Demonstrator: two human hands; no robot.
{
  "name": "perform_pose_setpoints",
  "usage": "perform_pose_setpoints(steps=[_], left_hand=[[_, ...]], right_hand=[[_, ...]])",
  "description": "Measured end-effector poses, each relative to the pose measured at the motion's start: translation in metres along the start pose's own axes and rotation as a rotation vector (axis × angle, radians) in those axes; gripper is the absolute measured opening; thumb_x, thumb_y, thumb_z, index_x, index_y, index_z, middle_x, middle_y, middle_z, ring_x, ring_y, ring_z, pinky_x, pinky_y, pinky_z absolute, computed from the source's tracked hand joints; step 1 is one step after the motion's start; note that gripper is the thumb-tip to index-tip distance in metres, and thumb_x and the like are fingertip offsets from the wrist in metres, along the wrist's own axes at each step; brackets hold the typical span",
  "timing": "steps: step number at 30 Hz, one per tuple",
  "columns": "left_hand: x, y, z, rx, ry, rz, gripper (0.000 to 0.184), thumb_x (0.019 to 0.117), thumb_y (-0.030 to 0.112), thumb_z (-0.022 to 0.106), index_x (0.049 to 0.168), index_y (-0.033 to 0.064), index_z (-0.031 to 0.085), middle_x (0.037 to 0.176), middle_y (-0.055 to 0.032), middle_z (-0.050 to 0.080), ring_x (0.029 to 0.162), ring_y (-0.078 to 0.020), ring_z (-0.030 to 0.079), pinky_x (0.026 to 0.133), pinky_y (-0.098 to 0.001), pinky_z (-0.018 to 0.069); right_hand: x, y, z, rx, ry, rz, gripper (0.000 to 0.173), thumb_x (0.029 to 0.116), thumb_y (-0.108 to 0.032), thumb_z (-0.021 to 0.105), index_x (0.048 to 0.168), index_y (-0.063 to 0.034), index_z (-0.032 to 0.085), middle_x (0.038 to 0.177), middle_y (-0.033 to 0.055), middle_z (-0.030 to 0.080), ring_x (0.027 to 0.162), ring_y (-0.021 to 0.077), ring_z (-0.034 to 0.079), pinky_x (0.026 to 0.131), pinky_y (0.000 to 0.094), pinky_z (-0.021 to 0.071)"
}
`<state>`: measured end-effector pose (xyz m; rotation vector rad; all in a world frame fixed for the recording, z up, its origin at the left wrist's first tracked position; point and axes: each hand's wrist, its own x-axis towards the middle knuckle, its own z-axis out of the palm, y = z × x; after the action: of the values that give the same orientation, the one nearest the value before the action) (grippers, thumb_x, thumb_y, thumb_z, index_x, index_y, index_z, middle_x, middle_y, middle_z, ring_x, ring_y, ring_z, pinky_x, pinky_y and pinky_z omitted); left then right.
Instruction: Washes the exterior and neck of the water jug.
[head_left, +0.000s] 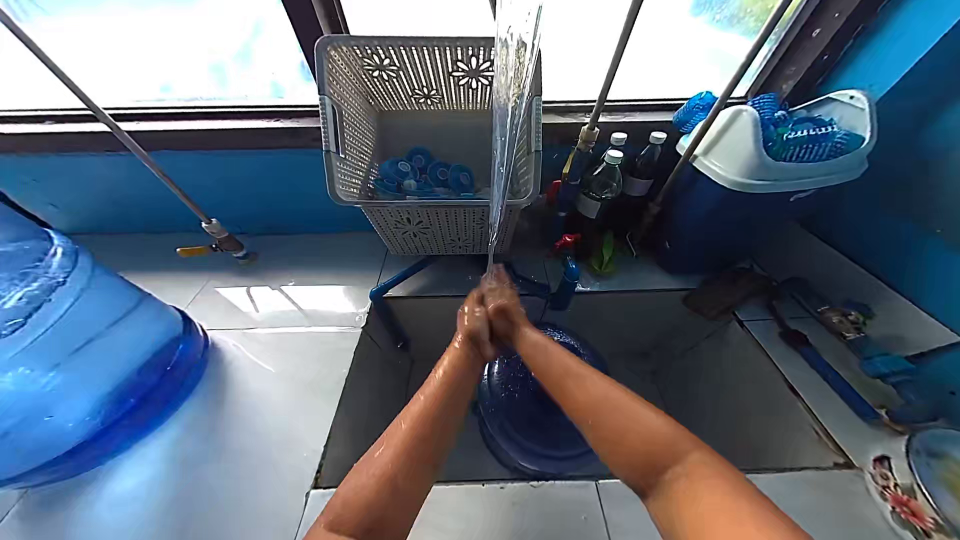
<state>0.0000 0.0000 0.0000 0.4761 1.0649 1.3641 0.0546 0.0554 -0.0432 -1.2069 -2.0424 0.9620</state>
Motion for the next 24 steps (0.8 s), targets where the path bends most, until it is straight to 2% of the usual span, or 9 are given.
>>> perform_pose_setpoints(steps=[3,6,9,12,13,17,20,22,24], left_hand=[[0.040,-0.022,-0.029,-0.062,-0.024,0.124,0.041,0.1110,0.032,0.025,0.117,0.0100,0.058,0.094,-0.0050,0.067,0.084,-0.0133,0.066,0.075,-0.0324,0.0554],[0.046,-0.021,-0.052,0.086,-0.027,0.199,0.042,0.1129,0.026,0.026,0.139,0.0037,0.050,0.120,-0.0102,0.064,0.106,-0.0153,0.061,0.094,-0.0350,0.0515],[0.032,-0.026,-0.021,-0.093,0.046,0.018,0.041,0.1117,0.035,0.022,0.114,0.0113,0.056,0.091,-0.0053,0.063,0.082,-0.0163,0.063,0.073,-0.0350,0.0538],[0.051,-0.039,-0.062,-0.003,-0.041,0.182,0.042,0.1120,0.032,0.027,0.135,0.0096,0.055,0.111,-0.0063,0.067,0.095,-0.0125,0.064,0.086,-0.0335,0.0542],[0.049,-0.038,-0.063,0.025,-0.021,0.204,0.042,0.1126,0.030,0.026,0.137,0.0078,0.053,0.113,-0.0066,0.065,0.096,-0.0113,0.061,0.087,-0.0317,0.0525],[0.032,-0.036,-0.026,-0.163,0.017,0.029,0.046,0.1108,0.038,0.019,0.111,0.0126,0.057,0.090,-0.0055,0.064,0.081,-0.0166,0.064,0.073,-0.0357,0.0546],[0.055,-0.041,-0.067,-0.052,-0.139,0.191,0.055,0.1119,0.032,0.010,0.141,0.0020,0.045,0.127,-0.0155,0.061,0.113,-0.0217,0.061,0.095,-0.0377,0.0531],[0.037,-0.034,-0.045,-0.143,-0.033,0.114,0.052,0.1126,0.034,0.014,0.138,0.0034,0.049,0.121,-0.0146,0.062,0.107,-0.0224,0.062,0.092,-0.0384,0.0534],[0.021,-0.040,-0.020,-0.234,0.014,0.016,0.044,0.1110,0.038,0.020,0.111,0.0111,0.056,0.091,-0.0069,0.064,0.083,-0.0182,0.065,0.075,-0.0373,0.0553]], right_hand=[[0.001,-0.001,0.005,-0.039,0.018,-0.016,0.047,0.1081,-0.011,0.038,0.148,0.0138,0.041,0.156,0.0363,0.035,0.151,0.0471,0.028,0.125,0.0563,0.0194],[-0.010,-0.013,0.018,0.037,-0.072,-0.022,0.054,0.1093,-0.018,0.033,0.155,0.0105,0.031,0.164,0.0310,0.025,0.157,0.0421,0.016,0.128,0.0544,0.0072],[0.015,0.019,0.003,-0.164,-0.040,-0.049,0.047,0.1100,-0.011,0.036,0.150,0.0132,0.037,0.156,0.0379,0.034,0.151,0.0504,0.027,0.125,0.0566,0.0210],[-0.001,0.024,0.044,0.046,0.108,-0.121,0.052,0.1087,-0.026,0.033,0.142,0.0088,0.052,0.150,0.0312,0.048,0.146,0.0400,0.039,0.123,0.0527,0.0272],[-0.007,0.017,0.041,0.057,0.014,-0.083,0.056,0.1087,-0.027,0.030,0.150,0.0075,0.044,0.158,0.0286,0.039,0.153,0.0376,0.029,0.127,0.0533,0.0172],[0.003,0.008,0.003,-0.193,-0.064,0.026,0.051,0.1096,-0.016,0.040,0.153,0.0101,0.036,0.160,0.0340,0.032,0.153,0.0486,0.024,0.126,0.0585,0.0188],[-0.026,-0.017,0.017,-0.158,-0.157,-0.022,0.062,0.1092,-0.030,0.036,0.158,0.0075,0.028,0.165,0.0286,0.026,0.157,0.0400,0.018,0.128,0.0542,0.0086],[-0.017,-0.008,0.009,-0.163,-0.183,-0.027,0.055,0.1098,-0.023,0.038,0.156,0.0066,0.032,0.163,0.0279,0.030,0.155,0.0396,0.023,0.127,0.0537,0.0133],[-0.005,0.011,-0.003,-0.236,-0.088,-0.012,0.048,0.1107,-0.016,0.037,0.152,0.0093,0.039,0.158,0.0324,0.036,0.152,0.0458,0.028,0.125,0.0564,0.0215]])
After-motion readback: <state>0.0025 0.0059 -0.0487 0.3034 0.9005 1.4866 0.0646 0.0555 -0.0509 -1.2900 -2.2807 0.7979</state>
